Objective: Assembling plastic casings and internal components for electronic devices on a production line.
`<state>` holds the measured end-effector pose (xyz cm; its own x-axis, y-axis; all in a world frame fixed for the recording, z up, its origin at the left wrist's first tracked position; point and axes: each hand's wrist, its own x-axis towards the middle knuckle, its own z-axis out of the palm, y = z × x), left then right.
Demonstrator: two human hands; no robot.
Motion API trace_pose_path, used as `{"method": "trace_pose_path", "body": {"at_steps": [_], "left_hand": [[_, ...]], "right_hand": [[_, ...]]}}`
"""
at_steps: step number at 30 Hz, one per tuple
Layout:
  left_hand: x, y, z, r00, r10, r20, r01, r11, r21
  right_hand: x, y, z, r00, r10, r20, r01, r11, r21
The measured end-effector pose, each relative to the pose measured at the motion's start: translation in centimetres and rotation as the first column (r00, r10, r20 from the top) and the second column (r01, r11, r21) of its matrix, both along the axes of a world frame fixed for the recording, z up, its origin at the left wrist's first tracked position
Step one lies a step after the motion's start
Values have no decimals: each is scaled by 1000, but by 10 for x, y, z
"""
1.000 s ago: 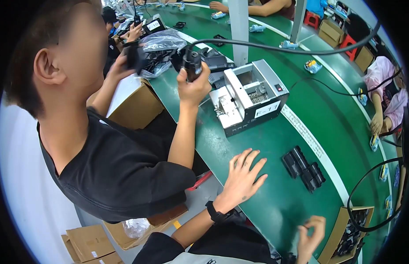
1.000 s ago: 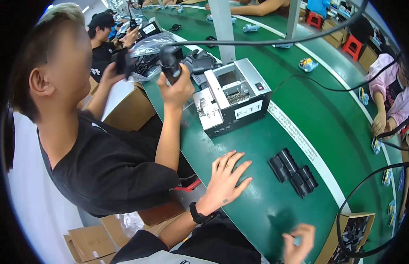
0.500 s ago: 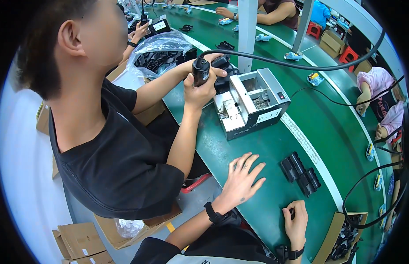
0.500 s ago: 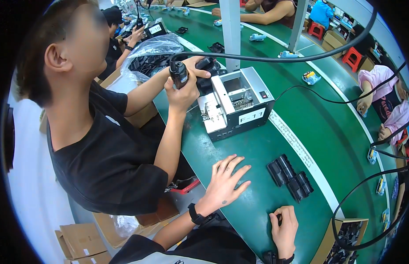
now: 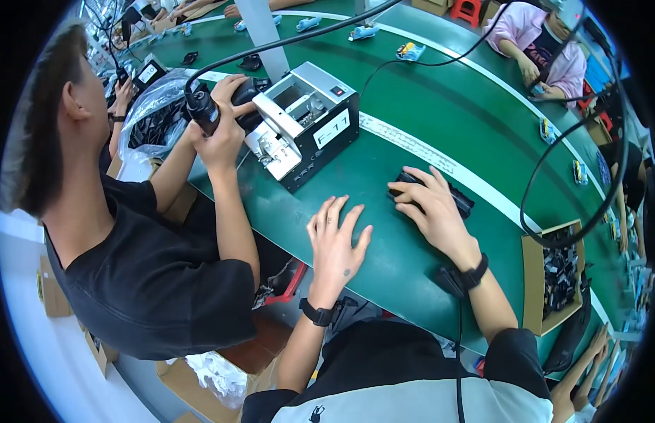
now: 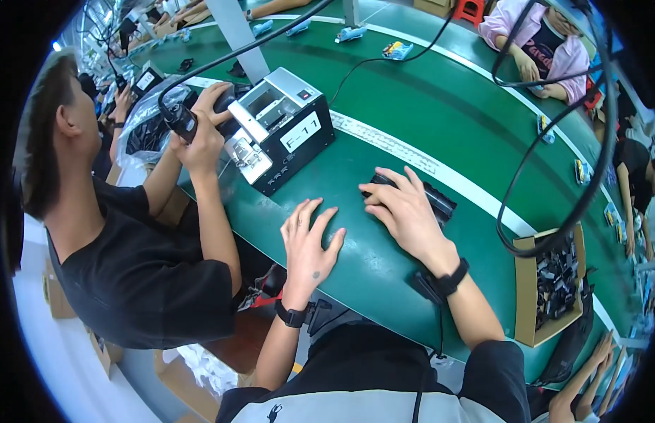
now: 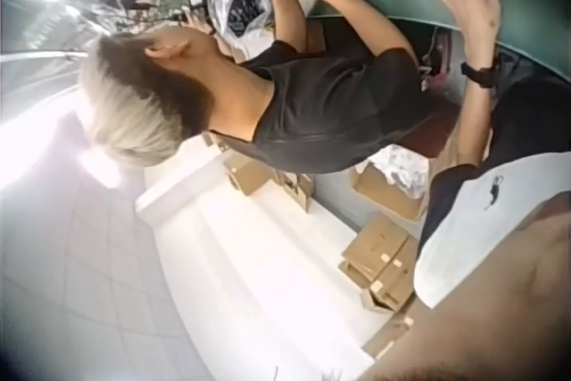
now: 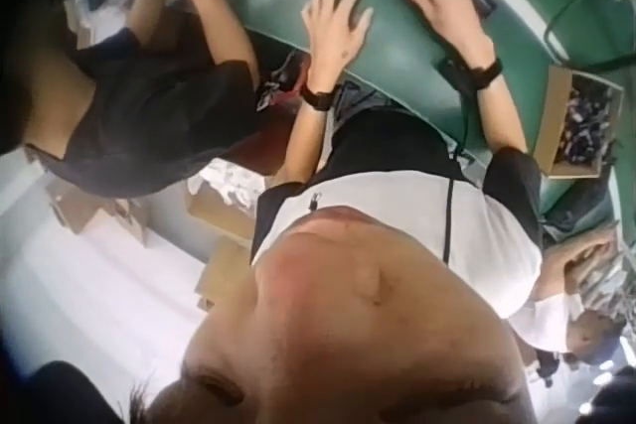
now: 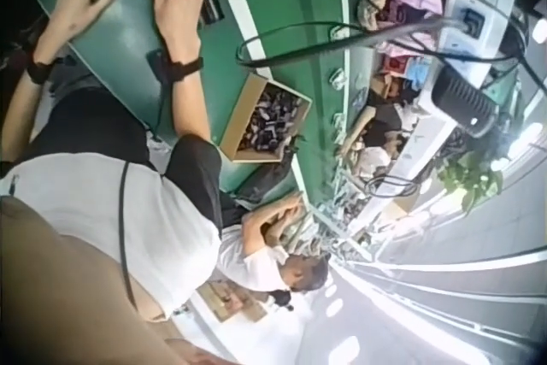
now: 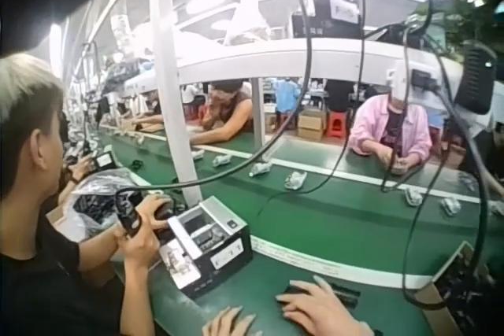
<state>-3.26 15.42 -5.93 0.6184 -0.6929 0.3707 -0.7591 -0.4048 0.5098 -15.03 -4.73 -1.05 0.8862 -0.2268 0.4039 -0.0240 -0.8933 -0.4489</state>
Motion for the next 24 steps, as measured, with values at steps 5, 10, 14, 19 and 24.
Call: {"method": "trace_pose_path", "body": {"at_steps": [5, 10, 14, 19, 24], "left_hand": [[-3, 1, 1, 1000, 11, -2, -11, 1000, -20], [-7, -15, 33, 873, -206, -442, 133, 972, -192], [-9, -75, 61, 655, -538, -531, 260, 820, -511], [16, -168, 18, 565, -499, -658, 179, 852, -492], [38, -212, -2, 808, -387, -444, 130, 852, -506]], "right_hand": [[-12, -7, -14, 993, -36, -109, 45, 995, 87], [-63, -17, -8, 986, -62, -153, 91, 977, 193], [-118, -31, -5, 954, -242, -177, 273, 944, 185], [-112, -17, 18, 886, -449, 116, 435, 891, 127], [-37, 11, 6, 816, -508, 276, 152, 649, 746]]}}
